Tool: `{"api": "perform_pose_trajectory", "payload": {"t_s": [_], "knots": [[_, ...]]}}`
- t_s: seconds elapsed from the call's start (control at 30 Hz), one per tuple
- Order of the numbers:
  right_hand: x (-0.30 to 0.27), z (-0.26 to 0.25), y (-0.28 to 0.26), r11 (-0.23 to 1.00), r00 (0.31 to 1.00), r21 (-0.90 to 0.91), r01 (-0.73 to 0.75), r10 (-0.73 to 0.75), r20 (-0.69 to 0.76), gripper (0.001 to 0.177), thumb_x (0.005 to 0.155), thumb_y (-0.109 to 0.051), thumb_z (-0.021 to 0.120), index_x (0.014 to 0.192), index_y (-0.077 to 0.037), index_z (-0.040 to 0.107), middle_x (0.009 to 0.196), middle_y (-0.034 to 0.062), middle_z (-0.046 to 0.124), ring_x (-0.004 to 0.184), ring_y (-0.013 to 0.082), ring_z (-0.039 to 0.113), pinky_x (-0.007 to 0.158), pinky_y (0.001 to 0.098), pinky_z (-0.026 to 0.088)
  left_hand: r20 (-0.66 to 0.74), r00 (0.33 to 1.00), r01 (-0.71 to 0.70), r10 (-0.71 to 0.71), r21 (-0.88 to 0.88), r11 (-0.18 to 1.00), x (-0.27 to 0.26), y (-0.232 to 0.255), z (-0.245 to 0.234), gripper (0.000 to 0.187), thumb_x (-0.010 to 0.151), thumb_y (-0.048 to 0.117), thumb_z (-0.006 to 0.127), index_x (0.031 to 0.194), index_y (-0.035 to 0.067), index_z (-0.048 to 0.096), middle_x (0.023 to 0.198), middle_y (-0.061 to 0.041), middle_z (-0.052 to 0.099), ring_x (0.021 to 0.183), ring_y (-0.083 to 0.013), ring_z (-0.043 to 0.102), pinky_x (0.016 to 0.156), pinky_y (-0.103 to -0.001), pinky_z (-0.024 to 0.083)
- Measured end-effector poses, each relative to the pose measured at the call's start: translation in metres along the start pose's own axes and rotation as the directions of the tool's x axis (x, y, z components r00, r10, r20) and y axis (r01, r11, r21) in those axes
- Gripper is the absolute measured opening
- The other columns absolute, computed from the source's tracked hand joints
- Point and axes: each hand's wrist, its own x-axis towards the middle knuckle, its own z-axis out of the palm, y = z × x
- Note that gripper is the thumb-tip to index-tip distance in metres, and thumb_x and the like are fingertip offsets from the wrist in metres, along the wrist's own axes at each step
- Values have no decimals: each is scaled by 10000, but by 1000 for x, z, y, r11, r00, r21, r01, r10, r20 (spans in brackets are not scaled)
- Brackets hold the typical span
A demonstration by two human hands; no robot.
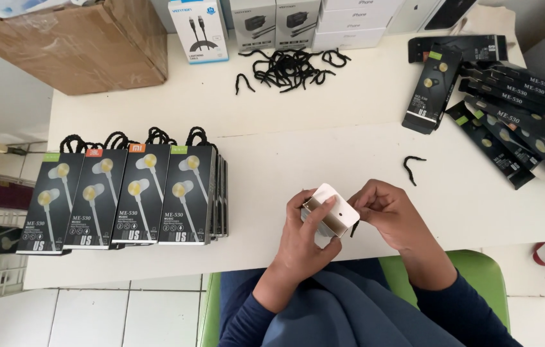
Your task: Attaching plastic hangers to earphone boxes and stacking them on a table for retail display.
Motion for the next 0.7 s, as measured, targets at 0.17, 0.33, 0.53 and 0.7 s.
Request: {"api": "perform_pose_trajectory", "payload": {"t_s": [0.17, 0.33, 0.53, 0.7], "knots": [[2, -8, 17, 1000, 1000, 21, -17, 17, 8, 228, 762, 208, 669, 804, 5, 572, 695, 170, 674, 612, 165, 601, 560, 262, 497, 12, 1000, 7, -7, 22, 1000, 0, 1, 2, 801, 661, 2, 741, 1428, 170, 583, 1348, -217, 431, 1268, -522, 541, 1004, -637, 518], [4, 10, -11, 997, 999, -56, -48, 49, 15, 183, 773, 184, 655, 863, 28, 623, 651, 177, 679, 562, 146, 577, 551, 253, 488, 0, 1000, 13, -13, 55, 998, -2, -3, 2, 811, 659, -1, 743, 1435, 168, 576, 1352, -231, 428, 1258, -529, 544, 983, -647, 531], [-6, 14, -15, 991, 998, -131, -33, 41, 52, 436, 833, -38, 770, 1223, 119, 653, 919, 218, 767, 840, 212, 696, 797, 376, 566, -29, 999, -21, 24, 103, 994, 5, 2, -7, 706, 752, 27, 793, 1414, 141, 575, 1447, -282, 387, 1355, -537, 483, 1096, -640, 444], [-8, 29, -29, 950, 1000, -312, 7, 1, 23, 259, 932, -37, 680, 1150, 102, 690, 731, 172, 749, 690, 131, 623, 671, 291, 518, -35, 999, 23, -30, -183, 983, 16, 20, -19, 307, 1044, 344, 576, 1225, 101, 625, 1569, -263, 313, 1493, -476, 343, 1165, -622, 332]]}}
